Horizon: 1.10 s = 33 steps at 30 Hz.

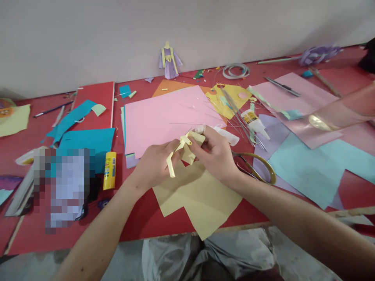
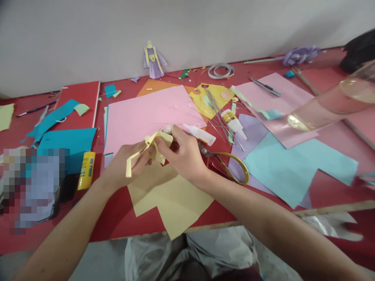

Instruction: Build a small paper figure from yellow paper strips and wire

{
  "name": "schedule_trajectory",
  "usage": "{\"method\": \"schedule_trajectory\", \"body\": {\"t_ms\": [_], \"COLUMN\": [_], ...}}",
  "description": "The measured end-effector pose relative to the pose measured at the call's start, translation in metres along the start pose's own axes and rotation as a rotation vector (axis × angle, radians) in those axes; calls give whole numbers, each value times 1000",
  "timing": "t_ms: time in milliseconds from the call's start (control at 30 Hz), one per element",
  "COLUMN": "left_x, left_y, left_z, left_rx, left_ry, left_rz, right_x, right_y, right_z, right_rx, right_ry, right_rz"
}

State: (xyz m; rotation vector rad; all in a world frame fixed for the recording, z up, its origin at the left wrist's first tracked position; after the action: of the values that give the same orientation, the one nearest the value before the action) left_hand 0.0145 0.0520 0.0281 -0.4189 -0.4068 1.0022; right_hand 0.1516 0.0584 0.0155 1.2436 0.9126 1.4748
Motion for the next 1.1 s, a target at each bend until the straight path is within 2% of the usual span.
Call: {"method": "schedule_trajectory", "body": {"t_ms": [100, 267, 433, 700, 833, 1100], "left_x": [0, 1, 1, 1, 1, 2], "left_y": [4, 8, 4, 5, 5, 11], "left_z": [-2, -1, 6, -5, -5, 0], "left_rx": [130, 531, 719, 715, 691, 648], "left_ry": [32, 34, 38, 62, 62, 104], "left_rz": [-20, 13, 11, -59, -51, 8], "right_x": [-1, -4, -6, -5, -6, -2], "right_y": [0, 4, 9, 0, 2, 5], "right_z": [-2, -7, -13, -12, -10, -3], "right_rx": [-4, 125, 139, 269, 258, -48], "right_ry": [40, 143, 230, 185, 164, 67], "right_rz": [23, 46, 71, -89, -72, 65]}}
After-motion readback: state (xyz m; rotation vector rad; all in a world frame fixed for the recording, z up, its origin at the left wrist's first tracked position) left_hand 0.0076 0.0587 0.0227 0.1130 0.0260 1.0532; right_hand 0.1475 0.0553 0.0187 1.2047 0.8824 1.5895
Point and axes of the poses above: each hand's wrist, its own x-axis towards the middle knuckle, its own z-axis out of the back of the hand, y = z × x, the point moved 6 cm from there along x, towards the middle knuckle, and after that the axes turned 5 degrees about -y, right-handed, at the moved point
